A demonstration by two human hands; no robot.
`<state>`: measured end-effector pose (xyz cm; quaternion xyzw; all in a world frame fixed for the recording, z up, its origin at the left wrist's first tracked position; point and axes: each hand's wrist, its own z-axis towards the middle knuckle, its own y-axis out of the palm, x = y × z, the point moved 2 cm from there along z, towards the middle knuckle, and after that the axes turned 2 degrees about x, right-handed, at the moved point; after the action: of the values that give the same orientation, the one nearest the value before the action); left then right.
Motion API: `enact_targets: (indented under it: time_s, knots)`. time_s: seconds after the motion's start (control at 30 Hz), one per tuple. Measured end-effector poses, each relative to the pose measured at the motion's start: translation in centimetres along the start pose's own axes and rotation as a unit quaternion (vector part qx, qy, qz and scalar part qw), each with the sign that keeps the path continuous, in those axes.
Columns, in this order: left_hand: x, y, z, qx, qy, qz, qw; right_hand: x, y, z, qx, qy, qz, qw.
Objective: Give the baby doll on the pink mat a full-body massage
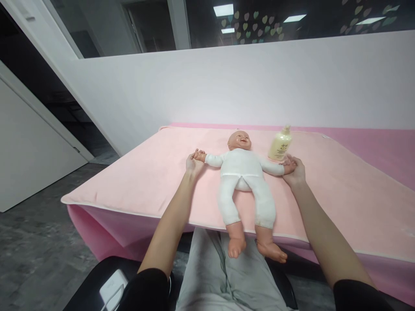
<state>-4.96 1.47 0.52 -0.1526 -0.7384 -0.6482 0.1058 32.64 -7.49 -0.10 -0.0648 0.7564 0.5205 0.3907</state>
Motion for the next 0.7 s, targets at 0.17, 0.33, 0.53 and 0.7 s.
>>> enact_targets:
  time_s: [0.17, 0.33, 0.53, 0.7]
  knots:
    - [0.16, -0.37, 0.14, -0.015, -0.011, -0.028, 0.999, -0.01, -0.22, -0.04, 0.012, 0.02, 0.023, 0.999]
    - [0.2, -0.33, -0.28, -0.01, -0.005, -0.022, 1.0, -0.11, -0.41, -0.24, 0.007, 0.034, 0.05, 0.998]
    - [0.13, 0.03, -0.5, -0.016, -0.008, -0.029, 0.999, -0.27, -0.56, -0.3, 0.011, 0.026, 0.117, 0.993]
    - [0.03, 0.13, -0.41, -0.007, -0.019, -0.006, 1.0, -0.35, -0.4, -0.19, 0.018, 0.035, 0.091, 0.995]
